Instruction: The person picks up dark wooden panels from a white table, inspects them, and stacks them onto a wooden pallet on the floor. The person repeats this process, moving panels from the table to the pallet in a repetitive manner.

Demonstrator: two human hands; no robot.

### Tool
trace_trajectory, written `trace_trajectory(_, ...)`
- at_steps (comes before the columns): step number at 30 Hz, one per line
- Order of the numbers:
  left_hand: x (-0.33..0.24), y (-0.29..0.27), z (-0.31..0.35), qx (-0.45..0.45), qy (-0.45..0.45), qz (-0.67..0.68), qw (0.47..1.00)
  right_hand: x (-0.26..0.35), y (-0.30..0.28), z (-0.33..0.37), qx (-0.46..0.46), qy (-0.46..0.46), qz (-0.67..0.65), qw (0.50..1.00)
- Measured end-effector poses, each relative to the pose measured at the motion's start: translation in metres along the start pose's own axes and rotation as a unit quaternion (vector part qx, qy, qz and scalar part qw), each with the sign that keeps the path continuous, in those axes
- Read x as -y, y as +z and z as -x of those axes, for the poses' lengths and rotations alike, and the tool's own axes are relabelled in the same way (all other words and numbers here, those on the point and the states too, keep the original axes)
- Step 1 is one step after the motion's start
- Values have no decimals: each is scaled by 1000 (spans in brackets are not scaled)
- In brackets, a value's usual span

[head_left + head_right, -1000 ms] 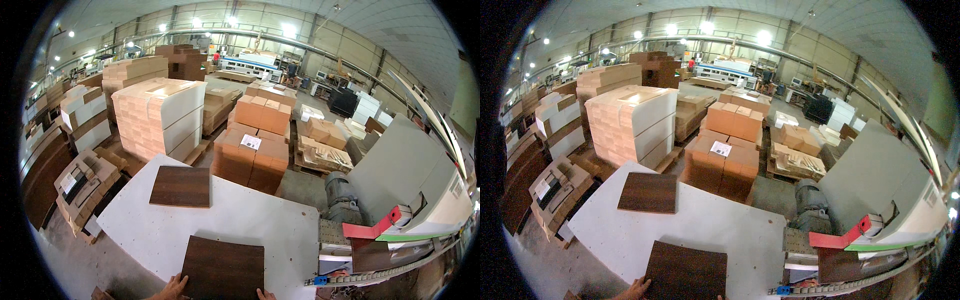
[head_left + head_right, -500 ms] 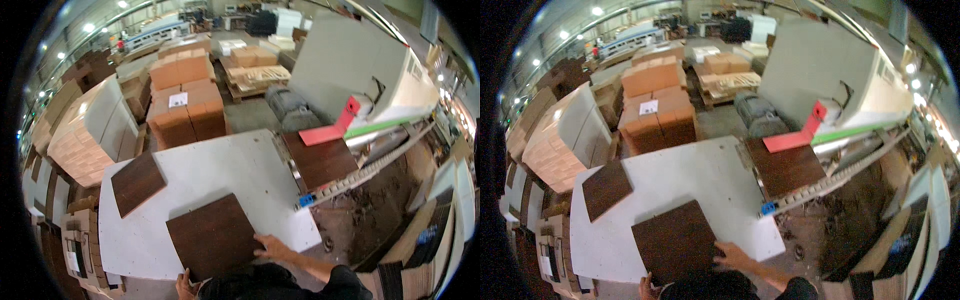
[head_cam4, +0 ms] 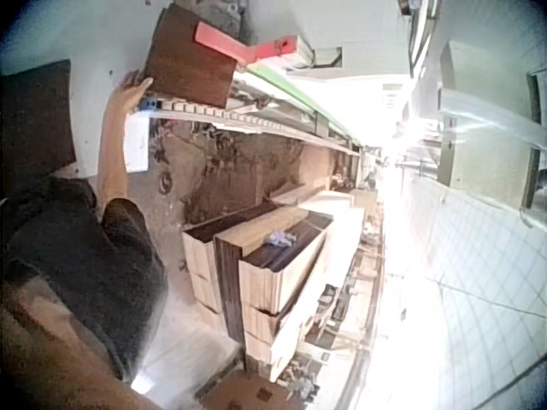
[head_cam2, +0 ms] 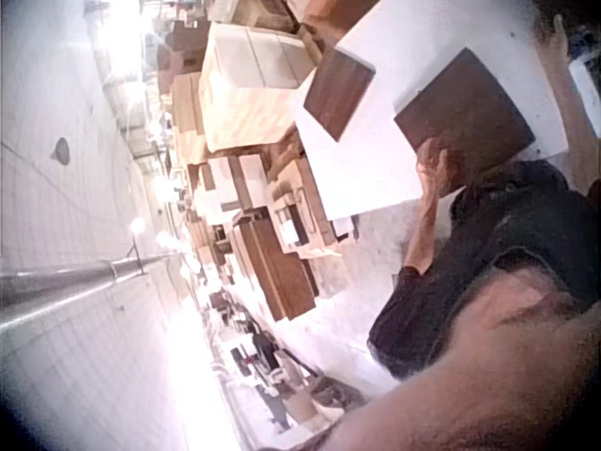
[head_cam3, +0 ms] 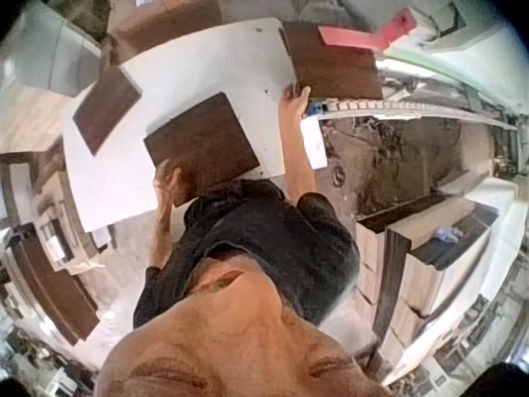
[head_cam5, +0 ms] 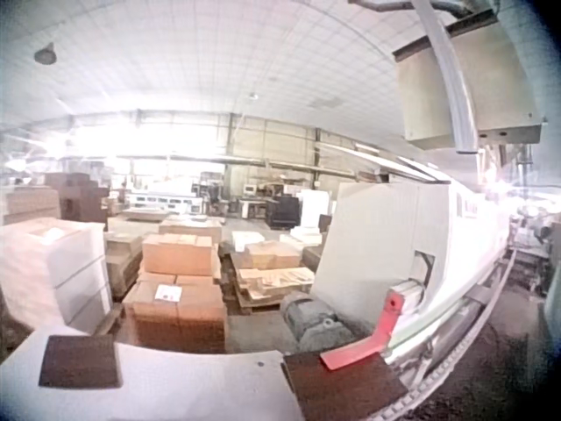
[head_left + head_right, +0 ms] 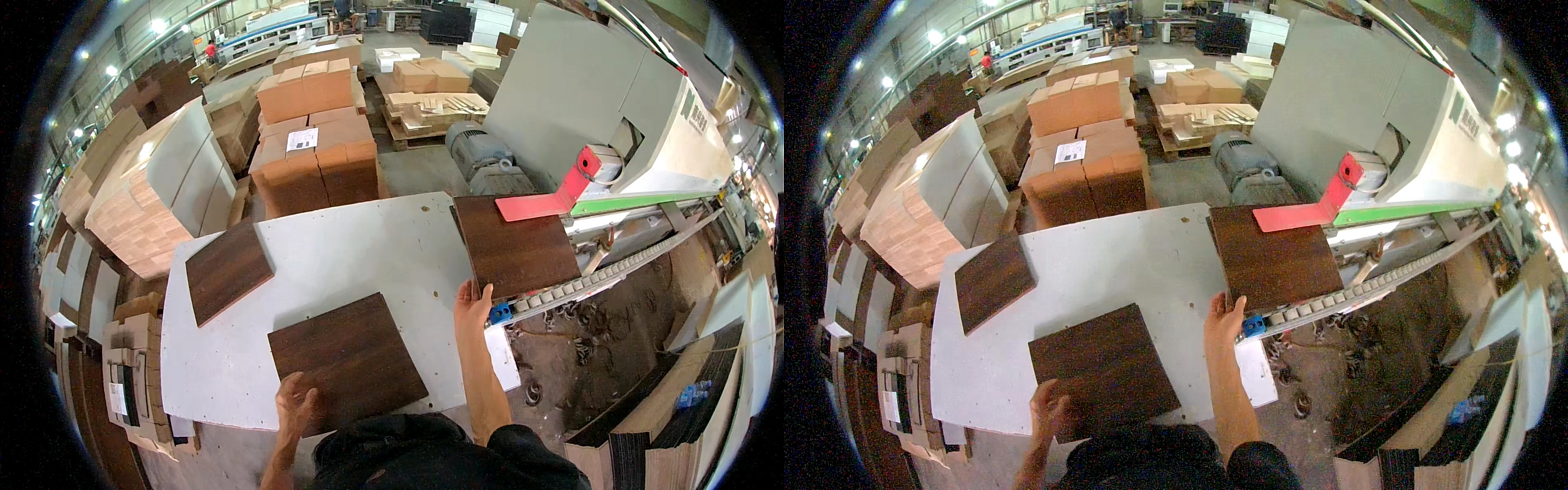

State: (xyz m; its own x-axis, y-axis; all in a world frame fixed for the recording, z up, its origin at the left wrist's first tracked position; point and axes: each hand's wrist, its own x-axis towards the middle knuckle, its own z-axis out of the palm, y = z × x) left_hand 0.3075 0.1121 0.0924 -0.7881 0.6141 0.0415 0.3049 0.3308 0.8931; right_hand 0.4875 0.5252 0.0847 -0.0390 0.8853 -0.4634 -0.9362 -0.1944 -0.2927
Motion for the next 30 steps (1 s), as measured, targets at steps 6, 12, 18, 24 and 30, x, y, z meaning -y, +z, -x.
trace_trajectory(6,-67,62,-42,71,-78,140,984,2,-25,7,79,67,140,985)
trace_trajectory(12,-112,147,-119,159,-202,466,847,-13,-45,149,113,193,272,936)
trace_trajectory(18,-126,151,-133,23,-267,473,839,-12,-95,181,164,243,432,853)
trace_trajectory(24,-119,89,-103,-159,-190,466,849,7,-54,148,170,152,402,887)
trace_trajectory(30,-140,21,-86,-133,55,454,880,25,1,28,270,130,189,935)
